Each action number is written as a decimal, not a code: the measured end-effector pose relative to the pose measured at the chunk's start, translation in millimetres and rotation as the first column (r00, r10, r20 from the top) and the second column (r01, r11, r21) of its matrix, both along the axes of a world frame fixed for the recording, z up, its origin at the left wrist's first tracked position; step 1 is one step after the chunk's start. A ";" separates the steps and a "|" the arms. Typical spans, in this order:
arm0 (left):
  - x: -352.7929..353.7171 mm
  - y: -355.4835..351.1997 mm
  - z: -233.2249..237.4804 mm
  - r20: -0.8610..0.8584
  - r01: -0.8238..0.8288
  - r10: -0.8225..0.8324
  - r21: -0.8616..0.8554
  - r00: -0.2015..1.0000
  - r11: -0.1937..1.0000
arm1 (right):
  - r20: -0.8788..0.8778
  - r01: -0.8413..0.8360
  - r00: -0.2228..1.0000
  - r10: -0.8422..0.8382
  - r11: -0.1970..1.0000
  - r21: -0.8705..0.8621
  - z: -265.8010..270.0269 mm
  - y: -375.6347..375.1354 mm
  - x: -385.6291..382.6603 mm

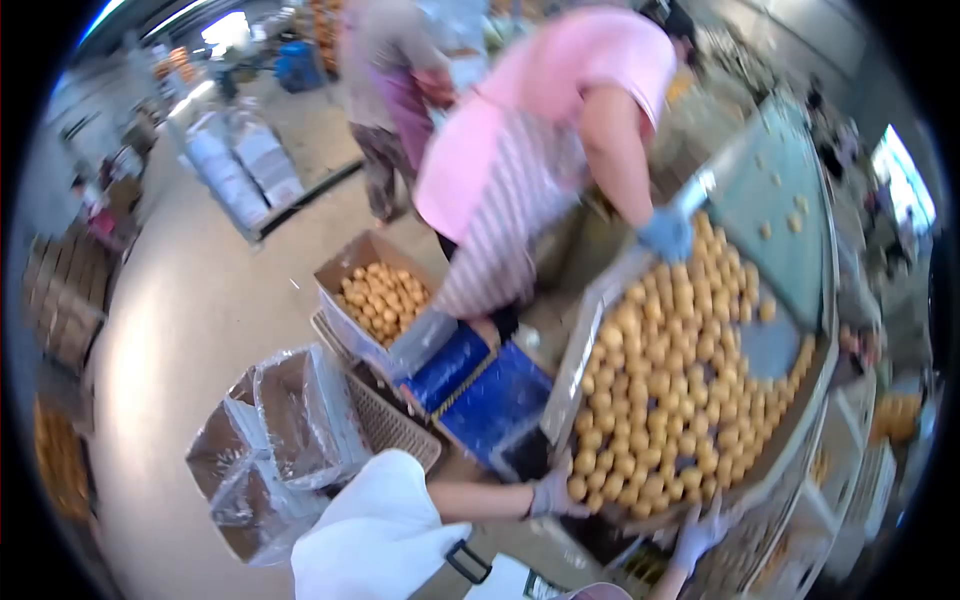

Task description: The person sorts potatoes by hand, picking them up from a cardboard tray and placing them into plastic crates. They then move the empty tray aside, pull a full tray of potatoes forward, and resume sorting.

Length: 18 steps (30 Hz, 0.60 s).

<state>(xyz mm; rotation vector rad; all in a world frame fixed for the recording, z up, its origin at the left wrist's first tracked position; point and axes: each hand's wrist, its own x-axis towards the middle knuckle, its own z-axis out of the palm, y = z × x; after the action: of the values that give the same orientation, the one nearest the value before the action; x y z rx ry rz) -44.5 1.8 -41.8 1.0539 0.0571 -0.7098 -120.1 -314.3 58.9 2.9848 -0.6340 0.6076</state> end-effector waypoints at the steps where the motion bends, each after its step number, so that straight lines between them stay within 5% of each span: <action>1: 5.5 8.1 -3.1 0.087 0.033 -0.035 0.024 0.996 0.999 | 0.077 -0.077 0.994 0.083 0.994 -0.081 -3.0 0.4 0.4; 2: -12.9 8.2 6.3 -0.026 0.094 -0.096 -0.064 0.995 0.994 | -0.159 0.129 0.983 -0.093 0.963 0.235 54.5 59.7 4.0; 3: -3.6 10.2 16.1 -0.113 0.081 -0.099 -0.154 0.989 0.985 | -0.023 -0.146 0.989 0.148 0.986 0.078 60.3 72.3 4.5; 5: 4.2 4.3 28.2 -0.434 -0.003 -0.159 -0.348 0.887 0.938 | 0.065 -0.379 0.921 0.384 0.846 0.376 56.6 99.5 -2.6; 8: 8.3 6.3 17.4 -0.658 -0.059 -0.243 -0.401 0.712 0.914 | -0.258 -0.280 0.816 0.517 0.744 0.606 50.2 138.7 -14.7; 9: 10.6 8.2 14.8 -0.705 -0.082 -0.260 -0.412 0.660 0.907 | -0.211 -0.328 0.817 0.536 0.734 0.594 38.1 145.9 -20.9; 13: 10.8 14.2 8.3 -0.686 -0.024 -0.196 -0.297 0.701 0.955 | -0.042 -0.323 0.935 0.351 0.896 0.304 17.6 161.8 -2.4; 16: 8.8 24.2 4.5 -0.661 0.076 -0.091 -0.051 0.745 0.996 | -0.156 -0.333 0.916 0.369 0.918 0.215 -5.7 160.6 -0.7; 17: 8.9 26.2 4.6 -0.616 0.063 -0.053 -0.007 0.786 0.998 | -0.352 -0.243 0.854 0.382 0.893 0.379 -8.5 153.2 0.2; 18: 7.5 27.3 3.2 -0.567 0.043 -0.016 0.035 0.824 0.998 | -0.330 -0.147 0.880 0.342 0.856 0.495 8.9 149.7 11.7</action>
<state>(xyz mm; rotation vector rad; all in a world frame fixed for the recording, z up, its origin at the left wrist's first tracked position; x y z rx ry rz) -37.0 29.1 -38.6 0.8551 0.5784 -1.0383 -108.4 -164.6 67.9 3.5022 -0.3943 -0.2210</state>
